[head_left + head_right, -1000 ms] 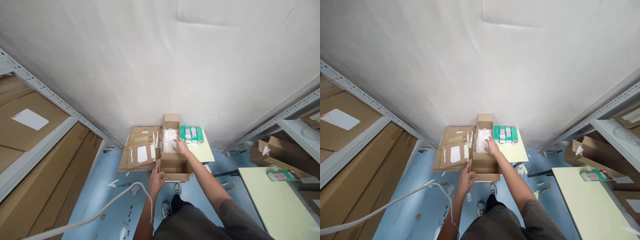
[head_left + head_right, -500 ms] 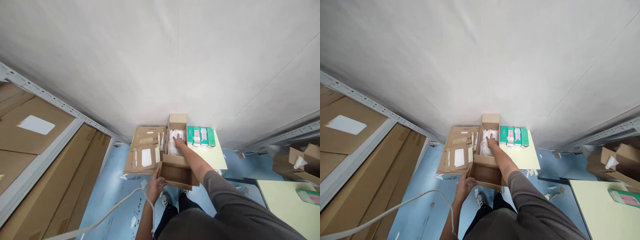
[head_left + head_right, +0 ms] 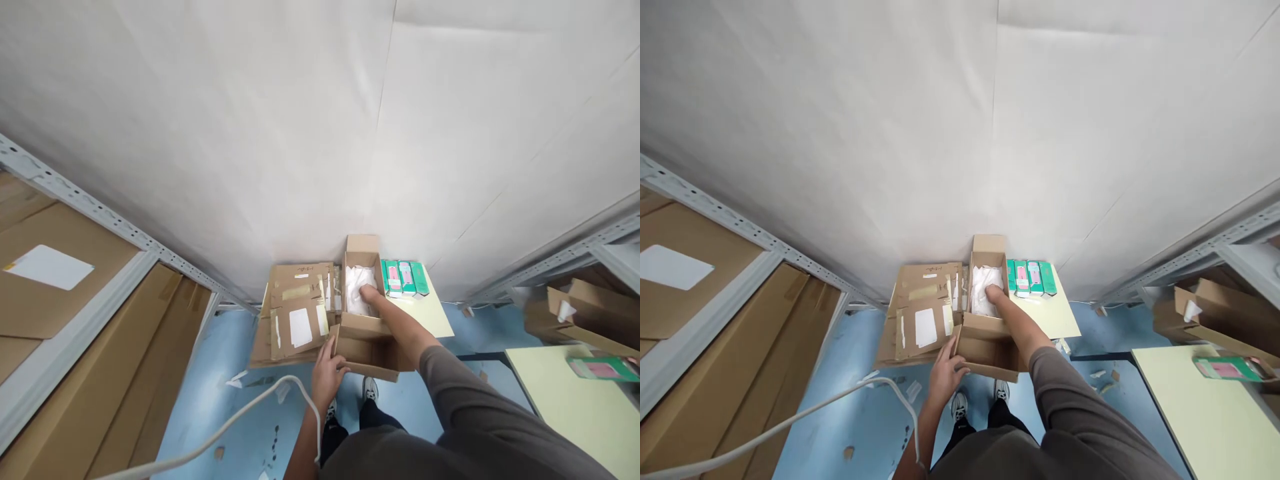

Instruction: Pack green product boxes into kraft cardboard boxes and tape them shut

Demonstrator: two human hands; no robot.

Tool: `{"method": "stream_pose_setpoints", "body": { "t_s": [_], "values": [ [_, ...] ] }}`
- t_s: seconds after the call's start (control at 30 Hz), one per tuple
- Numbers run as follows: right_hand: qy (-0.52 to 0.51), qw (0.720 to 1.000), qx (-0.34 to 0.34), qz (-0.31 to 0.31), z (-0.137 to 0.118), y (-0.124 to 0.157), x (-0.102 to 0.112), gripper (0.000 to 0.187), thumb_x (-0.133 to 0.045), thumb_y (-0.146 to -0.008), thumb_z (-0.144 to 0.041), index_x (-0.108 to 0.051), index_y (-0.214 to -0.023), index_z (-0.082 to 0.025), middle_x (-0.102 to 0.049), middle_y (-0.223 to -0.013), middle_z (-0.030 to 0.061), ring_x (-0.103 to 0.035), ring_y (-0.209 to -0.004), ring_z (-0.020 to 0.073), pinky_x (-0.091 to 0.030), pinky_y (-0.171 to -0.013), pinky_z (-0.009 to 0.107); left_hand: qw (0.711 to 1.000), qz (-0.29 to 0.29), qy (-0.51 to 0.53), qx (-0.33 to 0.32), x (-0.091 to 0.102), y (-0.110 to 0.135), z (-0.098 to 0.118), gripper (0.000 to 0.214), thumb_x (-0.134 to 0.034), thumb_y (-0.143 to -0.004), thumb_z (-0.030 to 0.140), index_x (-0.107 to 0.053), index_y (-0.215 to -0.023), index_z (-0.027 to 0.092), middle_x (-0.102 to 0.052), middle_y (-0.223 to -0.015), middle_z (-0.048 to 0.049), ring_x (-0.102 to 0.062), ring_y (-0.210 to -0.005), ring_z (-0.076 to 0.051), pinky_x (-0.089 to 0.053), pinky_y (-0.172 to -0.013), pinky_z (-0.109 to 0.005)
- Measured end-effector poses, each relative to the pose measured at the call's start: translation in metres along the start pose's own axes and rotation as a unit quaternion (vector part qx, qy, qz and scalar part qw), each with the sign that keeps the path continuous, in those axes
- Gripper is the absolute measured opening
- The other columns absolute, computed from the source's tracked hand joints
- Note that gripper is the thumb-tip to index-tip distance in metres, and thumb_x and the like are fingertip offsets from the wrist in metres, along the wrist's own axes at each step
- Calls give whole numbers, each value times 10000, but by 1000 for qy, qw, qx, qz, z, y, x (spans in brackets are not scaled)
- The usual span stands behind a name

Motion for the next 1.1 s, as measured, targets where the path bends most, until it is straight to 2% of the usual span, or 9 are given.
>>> {"method": "stream_pose_setpoints", "body": {
  "t_s": [0.23, 0.37, 0.43, 0.53, 0.67, 0.8, 0.9, 1.0, 1.1],
  "values": [
    [31, 998, 37, 50, -20, 39, 52, 281, -671, -793, -18, -852, -975, -133, -849, -1070, 163, -751, -1013, 258, -521, -912, 269, 999, -12, -28, -30, 0, -4, -3, 82, -869, -847, 221, -856, -922, 251, -529, -1703, -64, -512, -1552, -368, -483, -1268, -495],
    [0, 985, 78, 153, -24, 81, 81, 290, -655, -820, -23, -842, -993, -162, -828, -1075, 136, -728, -988, 249, -517, -896, 292, 998, -17, -33, -44, -6, -4, -3, 90, -869, -855, 226, -864, -943, 244, -523, -1702, -86, -518, -1534, -375, -498, -1246, -502],
    [-43, 969, 116, 216, -24, 112, 85, 288, -661, -820, -20, -842, -981, -177, -822, -1033, 114, -730, -934, 238, -529, -872, 296, 998, -13, -34, -47, -7, -2, -2, 79, -860, -865, 238, -866, -943, 246, -534, -1689, -90, -527, -1518, -377, -504, -1235, -504],
    [-87, 960, 123, 238, -23, 165, 66, 315, -673, -834, -28, -851, -1034, -195, -831, -1058, 99, -754, -928, 232, -555, -883, 305, 998, -8, -39, -44, -7, 0, 1, 70, -848, -875, 241, -868, -940, 256, -557, -1663, -89, -545, -1492, -374, -519, -1213, -501],
    [-125, 980, 52, 149, -16, 228, 13, 382, -782, -882, -185, -828, -1258, -232, -845, -1173, 106, -799, -1024, 284, -595, -945, 361, 997, -31, -48, -50, -2, 0, 13, 73, -851, -869, 229, -867, -936, 254, -572, -1644, -98, -566, -1476, -351, -523, -1203, -485],
    [-133, 987, 0, 89, 2, 275, -21, 835, -963, -757, -518, -701, -1509, -268, -588, -1646, 172, -707, -1350, 404, -560, -1128, 465, 994, -53, -67, -74, -2, 2, 33, 70, -856, -864, 236, -869, -930, 254, -572, -1642, -92, -577, -1467, -340, -526, -1198, -473],
    [-176, 979, -13, 103, 28, 303, -20, 822, -925, -797, -590, -698, -1515, -261, -499, -1718, 174, -664, -1418, 400, -543, -1172, 462, 990, -45, -87, -106, -14, 8, 54, 91, -840, -871, 242, -875, -954, 256, -577, -1637, -95, -590, -1449, -348, -546, -1173, -476],
    [-218, 963, -13, 159, 64, 331, -4, 664, -859, -882, -585, -749, -1440, -244, -560, -1671, 168, -665, -1417, 377, -539, -1183, 460, 984, -31, -105, -142, -37, 16, 81, 113, -820, -876, 254, -879, -973, 252, -589, -1626, -105, -609, -1427, -369, -554, -1169, -503],
    [-235, 939, -27, 251, 110, 365, 16, 467, -795, -960, -518, -796, -1345, -253, -682, -1541, 149, -666, -1405, 356, -516, -1209, 479, 976, -44, -119, -177, -69, 22, 121, 103, -803, -871, 270, -873, -945, 256, -601, -1617, -102, -600, -1447, -385, -563, -1171, -521]
  ]
}}
Point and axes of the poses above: each hand's wrist, its own y-axis away from the middle knuckle, its own x-axis out of the back of the hand, z = x × y, the point moved 3 cm from there along -y, towards the middle knuckle
